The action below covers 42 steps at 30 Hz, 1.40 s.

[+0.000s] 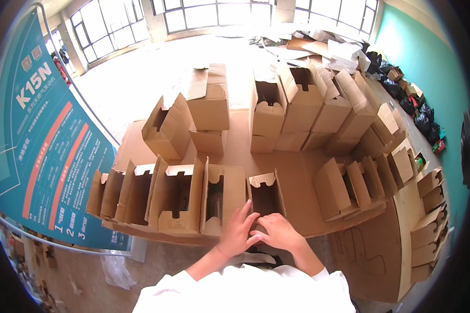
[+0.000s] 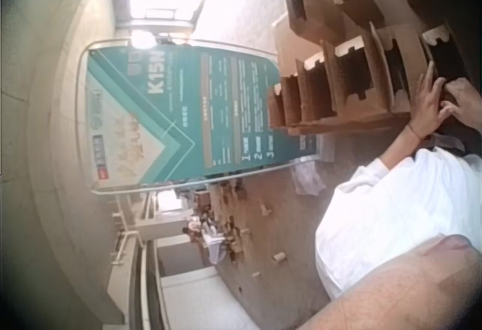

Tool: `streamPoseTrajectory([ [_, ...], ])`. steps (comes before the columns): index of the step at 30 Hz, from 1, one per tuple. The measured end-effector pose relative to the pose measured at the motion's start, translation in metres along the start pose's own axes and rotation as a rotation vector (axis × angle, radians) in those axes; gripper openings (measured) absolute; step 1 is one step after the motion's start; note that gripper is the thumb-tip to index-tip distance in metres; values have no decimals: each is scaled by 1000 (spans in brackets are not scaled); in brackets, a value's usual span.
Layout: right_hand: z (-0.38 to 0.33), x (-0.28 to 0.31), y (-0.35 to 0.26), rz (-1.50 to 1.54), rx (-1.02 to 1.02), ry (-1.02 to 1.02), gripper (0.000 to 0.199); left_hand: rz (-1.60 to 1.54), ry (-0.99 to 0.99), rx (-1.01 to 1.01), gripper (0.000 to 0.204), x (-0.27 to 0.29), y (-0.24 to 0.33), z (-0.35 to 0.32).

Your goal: The person places green-capped plastic bottles into individual cardboard boxes on a table, handling each bottle by hand and sliding it into the open top of a box.

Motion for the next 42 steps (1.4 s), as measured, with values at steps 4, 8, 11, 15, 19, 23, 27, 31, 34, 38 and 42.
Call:
streamPoseTrajectory([
  [4,-14,19,-19,40,-218,-234,27,-10,64,101,42,-7,-4,-3],
  [8,-10,18,-7,38,-125,-130,23,20,99,116,39,-8,-1,3],
  [11,21,27,2,-73,-237,-61,33,68,49,120,47,-5,4,5],
  [15,51,27,33,-283,-186,94,48,113,-2,120,56,-3,10,8],
  [19,66,39,60,-164,-153,274,39,169,-43,112,61,-7,10,5],
  [23,50,107,34,-140,22,671,24,178,-33,170,62,-5,3,2],
  [27,-40,176,107,-519,-410,841,28,158,-28,126,61,-5,6,6],
  [31,-101,181,185,-64,-624,555,25,180,-18,119,62,-8,6,5],
  [34,-103,172,206,631,-664,502,24,201,-30,127,63,-6,5,4],
  [38,-100,160,248,-36,-590,468,24,191,-38,125,63,-7,4,5],
  [42,-97,159,261,-283,-875,284,25,185,-43,140,63,-8,3,4],
])
Point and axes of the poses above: each hand's wrist, its own z-axis towards the middle knuckle, its own x-axis out of the back of the hand, y = z × x, the point moved 3 cm from there along z, towards the middle knuckle, and after that the axes turned 12 degrees about z, right-handed, at the moved point
